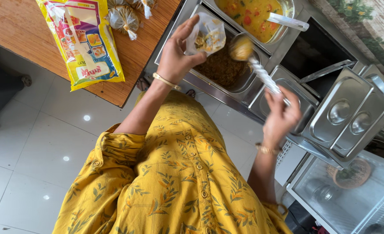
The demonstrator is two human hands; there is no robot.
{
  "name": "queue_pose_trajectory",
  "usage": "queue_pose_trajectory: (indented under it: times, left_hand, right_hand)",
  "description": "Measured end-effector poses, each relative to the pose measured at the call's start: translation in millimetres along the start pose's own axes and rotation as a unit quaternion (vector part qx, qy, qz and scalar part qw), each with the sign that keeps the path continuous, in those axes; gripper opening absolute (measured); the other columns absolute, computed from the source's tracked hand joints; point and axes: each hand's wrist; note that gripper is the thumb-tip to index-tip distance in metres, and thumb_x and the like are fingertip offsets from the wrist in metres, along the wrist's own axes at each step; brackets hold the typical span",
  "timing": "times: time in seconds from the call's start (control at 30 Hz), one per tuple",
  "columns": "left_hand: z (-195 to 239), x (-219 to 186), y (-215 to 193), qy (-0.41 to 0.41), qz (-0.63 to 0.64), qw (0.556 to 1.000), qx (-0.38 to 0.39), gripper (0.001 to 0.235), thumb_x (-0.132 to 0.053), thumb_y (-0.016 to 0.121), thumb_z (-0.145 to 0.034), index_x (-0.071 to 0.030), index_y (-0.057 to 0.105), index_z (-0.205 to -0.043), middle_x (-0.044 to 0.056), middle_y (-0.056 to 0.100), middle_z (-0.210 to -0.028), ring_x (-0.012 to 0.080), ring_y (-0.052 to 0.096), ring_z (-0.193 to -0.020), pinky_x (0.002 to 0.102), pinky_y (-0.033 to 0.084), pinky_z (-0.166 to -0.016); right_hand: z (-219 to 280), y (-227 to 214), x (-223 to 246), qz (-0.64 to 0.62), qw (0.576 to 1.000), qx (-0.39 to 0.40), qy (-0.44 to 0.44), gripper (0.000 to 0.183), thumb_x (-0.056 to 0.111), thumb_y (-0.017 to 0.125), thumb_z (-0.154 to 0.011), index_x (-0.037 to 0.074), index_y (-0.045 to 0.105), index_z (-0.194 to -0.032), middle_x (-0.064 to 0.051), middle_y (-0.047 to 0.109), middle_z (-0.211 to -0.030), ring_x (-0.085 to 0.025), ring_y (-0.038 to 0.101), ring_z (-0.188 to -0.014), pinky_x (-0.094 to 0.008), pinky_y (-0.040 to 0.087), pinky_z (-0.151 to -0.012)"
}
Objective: The person retrieves a small plastic bag from a drawer, brings it to a food service station, and uses a spoon to scoop a portion of cooked food from a metal container into the bag.
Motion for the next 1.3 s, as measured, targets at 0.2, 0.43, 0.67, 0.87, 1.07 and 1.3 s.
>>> queue_pose_trajectory:
  times: [0.2,0.43,0.67,0.87,1.07,1.3]
  left_hand:
    - [9.1,-15.6,-14.4,0.073,0.046,0.996,0.014,0.090,0.014,0.077,-0.079,-0.004,0.041,-0.160,0.004,0.043,-0.162,0.0169,0.054,-0.143,0.032,0.050,-0.124]
    - [19.2,-24.4,-24.2,0.080,0.090,0.993,0.008,0.090,0.016,0.077,-0.082,-0.004,0.042,-0.162,0.002,0.044,-0.161,0.0156,0.053,-0.145,0.032,0.047,-0.128]
    - [11.6,-24.6,-29.0,0.088,0.088,0.992,0.011,0.091,0.016,0.082,-0.083,-0.005,0.042,-0.162,0.001,0.042,-0.161,0.0151,0.051,-0.146,0.032,0.047,-0.128]
    - [-1.6,-11.8,-22.9,0.068,0.076,0.994,0.029,0.091,0.016,0.079,-0.084,-0.005,0.041,-0.163,0.003,0.044,-0.160,0.0166,0.052,-0.147,0.032,0.047,-0.127]
    - [-12.2,-1.1,-6.3,0.070,0.070,0.994,0.048,0.095,0.017,0.078,-0.079,-0.007,0.038,-0.162,0.004,0.039,-0.165,0.0194,0.051,-0.148,0.033,0.044,-0.124]
    - [-7.4,7.1,22.5,0.031,-0.048,0.997,0.049,0.093,0.010,0.080,-0.075,-0.010,0.042,-0.157,0.007,0.040,-0.162,0.0192,0.052,-0.143,0.030,0.050,-0.113]
  right_hand:
    - [-19.7,82.1,-106.7,0.248,0.959,0.136,0.011,0.014,0.008,0.061,-0.105,0.001,0.070,-0.113,-0.011,0.077,-0.096,-0.019,0.079,-0.089,-0.029,0.065,-0.073]
    - [-39.1,104.1,-136.9,-0.087,0.961,0.117,0.237,0.010,-0.001,0.061,-0.101,-0.005,0.069,-0.106,-0.018,0.070,-0.106,-0.032,0.076,-0.095,-0.035,0.065,-0.083]
    - [-23.3,41.3,-110.1,-0.196,0.930,0.023,0.311,0.012,-0.003,0.060,-0.100,-0.011,0.064,-0.108,-0.022,0.071,-0.103,-0.037,0.075,-0.095,-0.035,0.068,-0.084]
    - [-6.6,-2.2,-87.9,-0.321,0.884,0.018,0.341,0.016,-0.003,0.059,-0.102,-0.013,0.064,-0.113,-0.028,0.071,-0.110,-0.038,0.075,-0.102,-0.037,0.065,-0.093]
    - [10.8,-40.5,-18.5,-0.342,0.916,-0.024,0.208,0.014,-0.006,0.059,-0.106,-0.011,0.064,-0.118,-0.027,0.072,-0.111,-0.038,0.074,-0.103,-0.038,0.065,-0.090]
    - [13.1,-16.3,51.2,-0.280,0.951,-0.077,0.102,0.015,-0.004,0.058,-0.107,-0.009,0.066,-0.118,-0.024,0.074,-0.110,-0.036,0.076,-0.101,-0.037,0.066,-0.087]
Point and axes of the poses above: each hand's wrist, its own z-axis away from the middle knuckle, its own y-axis out of the palm, x = y × z
